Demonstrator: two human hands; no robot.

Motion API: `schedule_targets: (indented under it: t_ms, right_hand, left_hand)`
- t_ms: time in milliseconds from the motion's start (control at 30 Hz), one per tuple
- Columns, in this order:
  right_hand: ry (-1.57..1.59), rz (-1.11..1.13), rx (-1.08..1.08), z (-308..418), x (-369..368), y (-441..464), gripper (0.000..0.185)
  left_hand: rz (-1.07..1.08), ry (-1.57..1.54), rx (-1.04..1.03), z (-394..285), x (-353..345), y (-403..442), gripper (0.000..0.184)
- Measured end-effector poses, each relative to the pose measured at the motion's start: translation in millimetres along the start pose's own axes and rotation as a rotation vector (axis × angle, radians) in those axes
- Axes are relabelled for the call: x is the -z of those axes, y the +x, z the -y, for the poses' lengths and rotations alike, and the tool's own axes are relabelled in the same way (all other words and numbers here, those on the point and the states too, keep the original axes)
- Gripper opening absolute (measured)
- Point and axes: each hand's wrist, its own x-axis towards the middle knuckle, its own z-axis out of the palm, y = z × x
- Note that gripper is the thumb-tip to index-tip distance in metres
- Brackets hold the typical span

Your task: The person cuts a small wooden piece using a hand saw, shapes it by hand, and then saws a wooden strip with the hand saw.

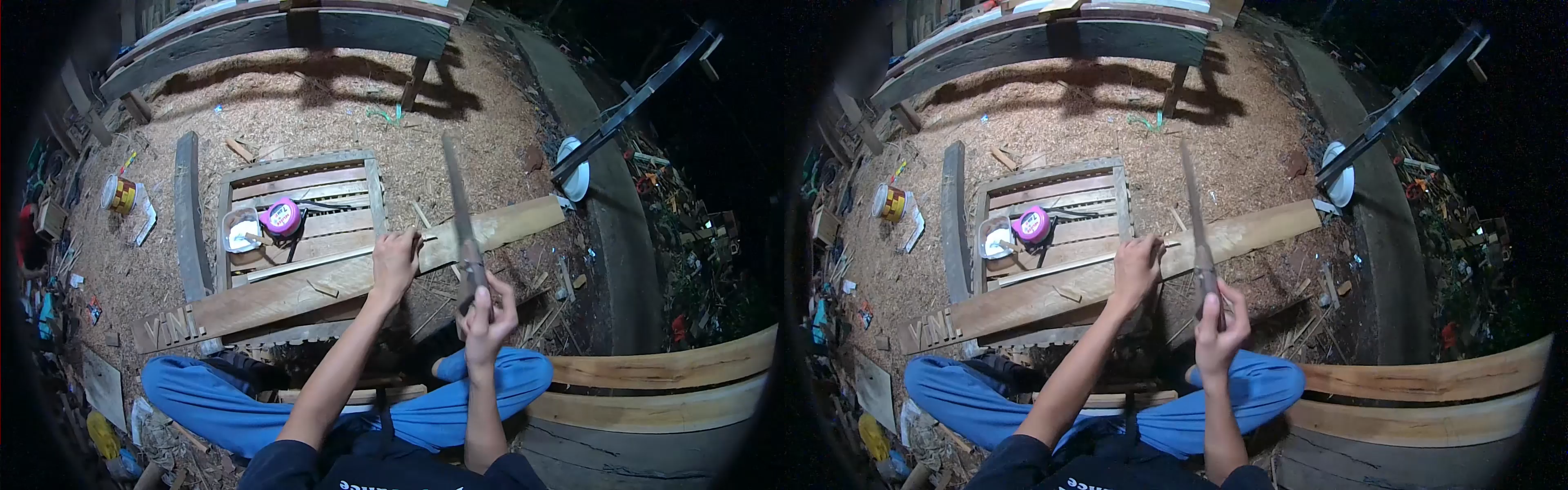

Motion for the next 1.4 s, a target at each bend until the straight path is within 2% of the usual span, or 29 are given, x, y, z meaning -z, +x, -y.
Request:
schedule_targets:
  t_ms: [67, 100, 267, 500, 700, 767, 833, 900, 1000, 1067, 1233, 1300, 1400]
  right_hand:
    - [-0.020, 0.031, -0.060, -21.9, -7.5, 21.8, 0.026]
    - [-0.061, 0.043, 0.019, -46.0, -9.5, 30.8, 0.025]
    - [-0.083, 0.093, -0.069, -71.0, -16.3, 33.3, 0.025]
    - [-0.106, 0.105, -0.080, -67.3, -26.0, 37.3, 0.025]
    - [-0.192, 0.094, -0.026, -63.7, -29.4, 39.3, 0.026]
    - [-0.262, 0.109, 0.080, -62.8, -29.8, 37.7, 0.026]
    - [-0.258, 0.096, 0.061, -73.9, -29.1, 31.2, 0.026]
    - [-0.250, 0.091, 0.047, -78.0, -20.5, 19.3, 0.027]
    - [-0.257, 0.091, -0.004, -58.4, 16.1, -21.6, 0.026]
    - [-0.093, 0.078, -0.297, -23.9, 28.5, -45.2, 0.025]
    - [-0.123, 0.080, -0.137, -37.0, 30.8, -41.0, 0.027]
    - [-0.019, -0.009, 0.099, -33.0, 21.2, -40.9, 0.027]
    - [-0.020, 0.007, 0.046, -20.9, 7.3, -19.0, 0.028]
  left_hand:
    - [-0.040, 0.001, -0.028, -3.0, 0.7, 0.4, 0.011]
    - [-0.071, 0.003, -0.046, -3.4, 0.8, -0.2, 0.010]
    - [-0.068, 0.029, -0.051, -0.4, -0.2, -0.5, 0.011]
    - [-0.067, 0.015, -0.043, -0.9, -1.2, -0.8, 0.013]
    - [-0.040, 0.005, -0.021, -0.2, -0.5, 0.1, 0.014]
    - [-0.020, 0.033, 0.007, -2.2, 0.7, 0.6, 0.014]
    - [0.009, 0.056, 0.033, -1.4, -4.8, -1.2, 0.014]
    - [-0.051, 0.021, -0.009, 2.5, -10.6, -1.4, 0.014]
    - [-0.020, 0.031, 0.011, 4.2, -10.6, 1.5, 0.016]
    - [-0.009, 0.070, 0.001, 1.6, -7.5, 0.2, 0.014]
    - [-0.002, 0.050, 0.037, -0.6, -3.3, -0.1, 0.011]
    - [-0.045, 0.056, -0.013, -0.4, -1.7, 1.8, 0.014]
    - [-0.056, 0.029, -0.016, -0.3, -2.9, 1.5, 0.012]
